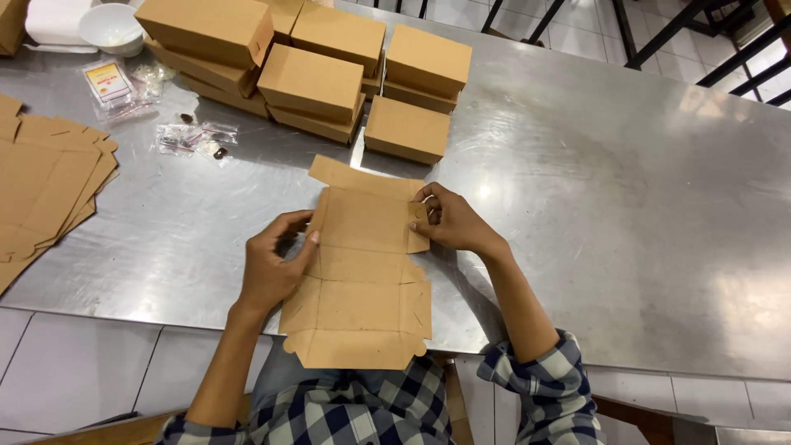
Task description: Assembling cardboard boxes by folding flaps and interlocking tabs on a stainless steel table.
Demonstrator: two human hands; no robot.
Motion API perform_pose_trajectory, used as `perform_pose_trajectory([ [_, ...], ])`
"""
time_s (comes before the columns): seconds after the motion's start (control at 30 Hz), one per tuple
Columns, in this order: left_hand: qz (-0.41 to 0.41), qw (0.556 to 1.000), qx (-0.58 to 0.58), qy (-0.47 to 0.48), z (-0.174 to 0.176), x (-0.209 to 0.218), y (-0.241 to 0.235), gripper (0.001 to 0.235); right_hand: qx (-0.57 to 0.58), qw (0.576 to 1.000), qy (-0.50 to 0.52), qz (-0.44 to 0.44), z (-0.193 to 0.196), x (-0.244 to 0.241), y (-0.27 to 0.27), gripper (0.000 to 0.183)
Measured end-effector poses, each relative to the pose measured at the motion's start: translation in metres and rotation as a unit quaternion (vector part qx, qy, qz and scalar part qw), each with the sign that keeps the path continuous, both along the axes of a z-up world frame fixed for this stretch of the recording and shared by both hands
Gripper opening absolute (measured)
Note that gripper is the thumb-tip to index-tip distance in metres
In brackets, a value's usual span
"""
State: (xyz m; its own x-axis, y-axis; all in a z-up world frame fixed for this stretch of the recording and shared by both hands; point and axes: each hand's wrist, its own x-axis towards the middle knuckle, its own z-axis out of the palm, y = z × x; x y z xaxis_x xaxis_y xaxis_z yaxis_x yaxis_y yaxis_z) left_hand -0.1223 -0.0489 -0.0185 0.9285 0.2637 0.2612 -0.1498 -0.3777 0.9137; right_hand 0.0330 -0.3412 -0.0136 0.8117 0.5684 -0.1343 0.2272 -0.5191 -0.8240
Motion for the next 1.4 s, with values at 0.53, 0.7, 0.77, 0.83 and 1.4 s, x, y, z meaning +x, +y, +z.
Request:
perform_pose_trajectory([
  [0.53, -0.045, 0.937, 0.141, -0.316, 0.118, -0.014, 0.031, 0.022, 0.261, 0.837, -0.48, 0.045, 0.124, -0.035, -0.014, 0.018],
  [0.7, -0.135, 0.924, 0.258, -0.249, 0.079, -0.027, 0.038, 0.024, 0.169, 0.845, -0.499, 0.087, 0.088, -0.073, -0.027, 0.009],
  [0.77, -0.146, 0.947, 0.236, -0.161, 0.055, -0.031, 0.032, 0.022, 0.158, 0.882, -0.437, 0.074, 0.058, -0.084, -0.027, 0.015],
  [0.83, -0.159, 0.962, 0.212, -0.069, 0.039, -0.034, 0.029, 0.021, 0.145, 0.915, -0.371, 0.059, 0.039, -0.097, -0.028, 0.022],
  [1.4, -0.331, 0.884, 0.295, 0.147, 0.024, 0.043, -0.032, 0.095, -0.15, 0.963, -0.22, -0.031, 0.01, -0.056, -0.02, 0.03],
])
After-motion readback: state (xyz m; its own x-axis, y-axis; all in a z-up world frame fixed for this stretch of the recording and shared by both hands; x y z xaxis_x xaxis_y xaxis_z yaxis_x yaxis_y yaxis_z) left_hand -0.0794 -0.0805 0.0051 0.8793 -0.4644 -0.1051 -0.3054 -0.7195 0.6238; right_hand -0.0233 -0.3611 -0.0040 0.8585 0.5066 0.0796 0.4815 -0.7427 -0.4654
